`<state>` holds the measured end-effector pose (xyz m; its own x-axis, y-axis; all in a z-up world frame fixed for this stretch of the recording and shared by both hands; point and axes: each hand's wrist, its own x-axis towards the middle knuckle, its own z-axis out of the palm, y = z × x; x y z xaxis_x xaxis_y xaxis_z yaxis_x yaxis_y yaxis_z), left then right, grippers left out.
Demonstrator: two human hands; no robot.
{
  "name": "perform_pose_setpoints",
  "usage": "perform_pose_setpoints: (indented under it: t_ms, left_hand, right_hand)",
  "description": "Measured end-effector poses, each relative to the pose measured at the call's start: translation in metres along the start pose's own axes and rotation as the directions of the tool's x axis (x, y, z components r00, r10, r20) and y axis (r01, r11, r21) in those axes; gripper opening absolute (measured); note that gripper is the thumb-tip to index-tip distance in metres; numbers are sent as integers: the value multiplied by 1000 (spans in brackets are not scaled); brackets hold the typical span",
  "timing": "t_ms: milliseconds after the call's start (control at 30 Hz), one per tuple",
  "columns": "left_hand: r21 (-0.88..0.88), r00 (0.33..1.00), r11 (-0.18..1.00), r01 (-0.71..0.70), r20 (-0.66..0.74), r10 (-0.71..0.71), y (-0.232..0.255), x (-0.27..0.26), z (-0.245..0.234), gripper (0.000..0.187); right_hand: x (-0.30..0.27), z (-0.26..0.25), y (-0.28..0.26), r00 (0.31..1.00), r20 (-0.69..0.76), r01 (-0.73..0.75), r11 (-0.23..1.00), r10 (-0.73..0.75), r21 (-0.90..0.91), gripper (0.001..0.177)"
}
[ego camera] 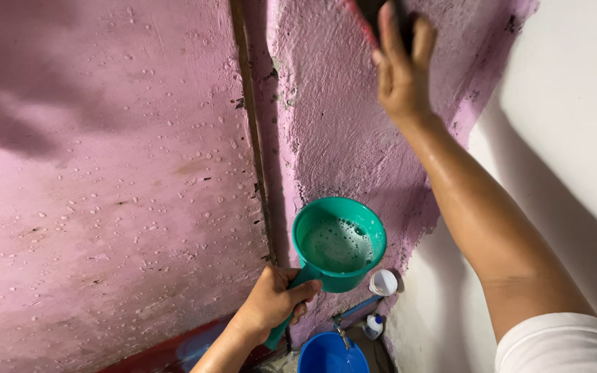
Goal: The person fills a bucket with water, adds liquid soap to a scoop, and uses a brush to scrub a pink-painted wall section. The person repeatedly dips the brush into the soapy water and scrubs the wall surface.
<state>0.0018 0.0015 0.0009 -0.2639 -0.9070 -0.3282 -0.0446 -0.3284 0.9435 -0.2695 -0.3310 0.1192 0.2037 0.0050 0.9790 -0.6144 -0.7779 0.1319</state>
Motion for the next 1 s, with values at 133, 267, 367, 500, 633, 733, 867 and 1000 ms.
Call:
perform_pose_setpoints:
  t_ms: [133,267,367,500,633,733,867,1000]
  left_hand:
    - [-11,1000,1000,27,4,-27,-3,5,2,24]
    - [-18,1000,1000,24,16,-24,-7,7,2,25]
    - [-8,999,999,31,10,-31,-5,5,0,23]
    - [8,999,999,32,-25,-31,-2,6,-3,23]
    - [3,999,1000,17,-48,-17,-3,11,-3,23]
    - [-5,999,1000,-6,-43,5,-6,18,-2,25]
    - [-26,1000,1000,4,-26,-5,-7,25,-1,26]
    - [-7,1000,1000,10,-19,-10,-8,27,-3,27]
  right_hand:
    - [-67,-12,-61,915,307,265,964,-263,37,58]
    - [-116,-40,-91,704,523,516,852,-480,87,59]
    - [-105,-55,-61,658,584,531,843,-475,88,59]
    - [-55,-62,-4,865,389,-363,930,316,50,17]
    - [-3,-56,23,995,-98,-64,950,36,-304,57]
    - [-14,-28,-6,930,-45,-364,931,364,12,53]
    - [-77,-15,-45,978,195,95,986,-67,-134,54]
    - [-94,-45,1,935,69,-332,928,348,-171,66]
